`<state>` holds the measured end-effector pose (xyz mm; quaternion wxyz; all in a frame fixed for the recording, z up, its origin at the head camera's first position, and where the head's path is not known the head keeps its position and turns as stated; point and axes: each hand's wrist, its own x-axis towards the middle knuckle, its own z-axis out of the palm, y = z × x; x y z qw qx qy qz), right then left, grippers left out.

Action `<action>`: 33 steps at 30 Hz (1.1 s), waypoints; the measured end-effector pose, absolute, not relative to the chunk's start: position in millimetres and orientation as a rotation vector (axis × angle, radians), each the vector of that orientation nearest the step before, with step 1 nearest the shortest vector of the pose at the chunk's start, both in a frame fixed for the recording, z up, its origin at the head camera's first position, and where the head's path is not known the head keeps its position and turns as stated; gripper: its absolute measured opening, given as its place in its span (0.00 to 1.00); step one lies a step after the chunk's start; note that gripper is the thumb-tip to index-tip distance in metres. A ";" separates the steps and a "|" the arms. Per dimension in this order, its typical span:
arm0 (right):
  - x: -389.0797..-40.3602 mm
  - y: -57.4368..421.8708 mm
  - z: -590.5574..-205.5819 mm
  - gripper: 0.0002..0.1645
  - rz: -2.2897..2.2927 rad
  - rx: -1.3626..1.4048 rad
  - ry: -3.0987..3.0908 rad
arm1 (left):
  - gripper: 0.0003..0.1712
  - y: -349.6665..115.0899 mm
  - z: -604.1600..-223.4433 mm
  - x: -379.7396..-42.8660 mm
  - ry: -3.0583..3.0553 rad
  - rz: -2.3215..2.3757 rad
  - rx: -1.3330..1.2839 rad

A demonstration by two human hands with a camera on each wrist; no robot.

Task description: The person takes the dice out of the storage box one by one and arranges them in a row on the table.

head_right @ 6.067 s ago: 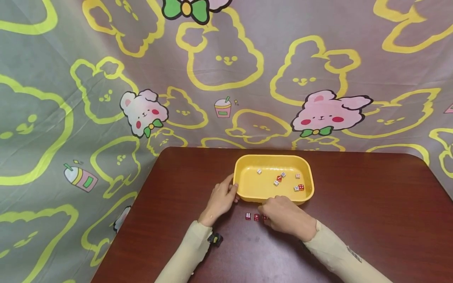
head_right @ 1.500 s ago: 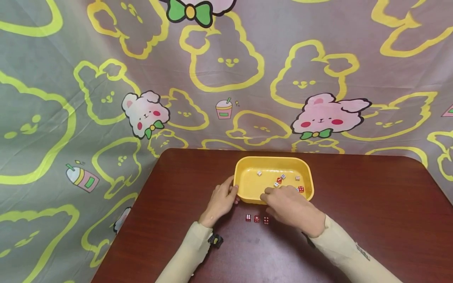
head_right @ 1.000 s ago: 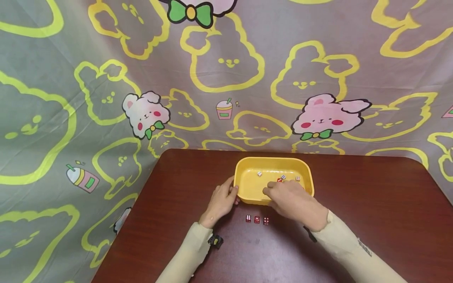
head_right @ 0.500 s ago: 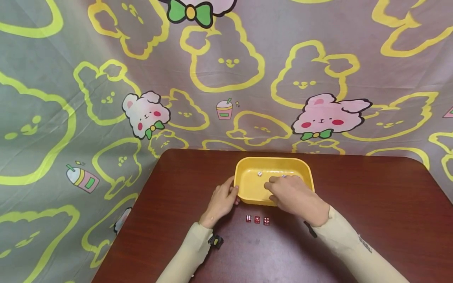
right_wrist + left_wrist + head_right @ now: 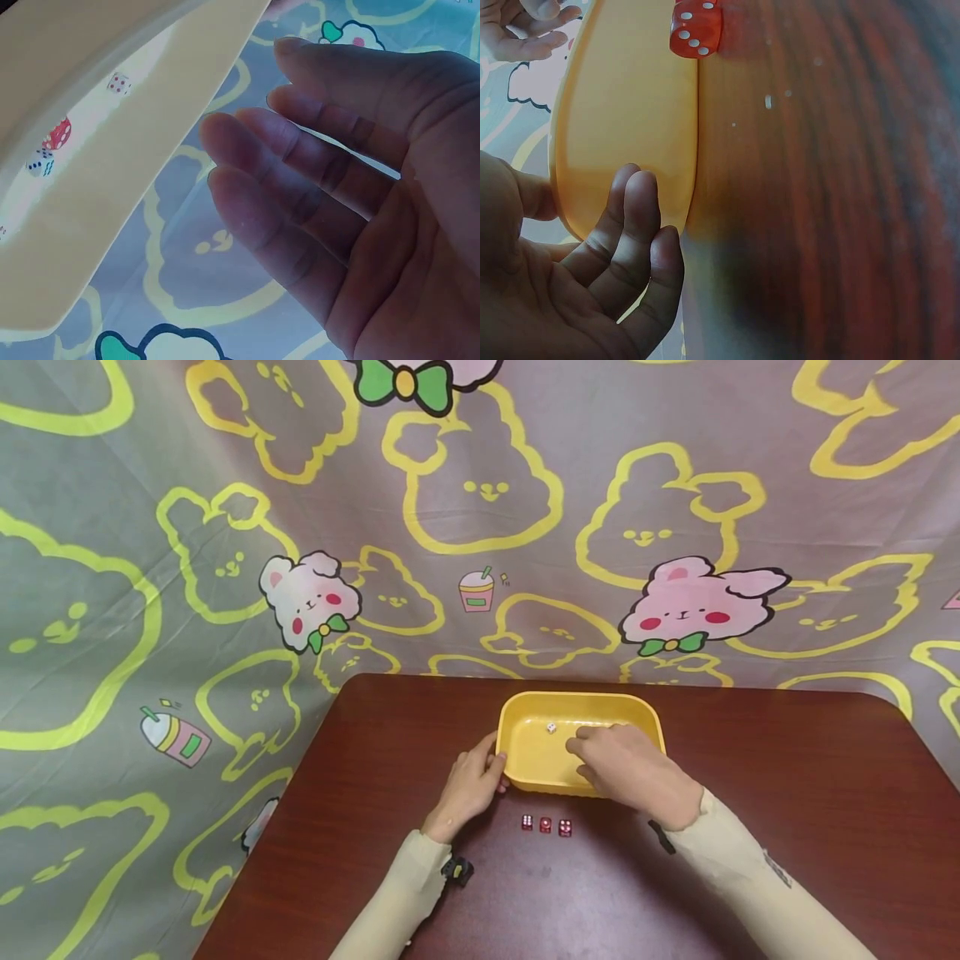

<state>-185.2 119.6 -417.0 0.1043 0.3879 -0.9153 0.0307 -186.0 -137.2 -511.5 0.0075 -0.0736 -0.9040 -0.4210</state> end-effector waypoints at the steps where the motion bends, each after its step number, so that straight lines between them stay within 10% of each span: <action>1: -185.9 120.1 -417.0 0.14 0.086 1.139 -2.702 | 0.29 -137.1 -511.3 -185.9 -2.827 -1.315 -0.230; 33: -207.2 128.9 -414.9 0.09 0.057 1.072 -2.702 | 0.29 -137.8 -509.3 -184.6 -2.825 -1.336 -0.217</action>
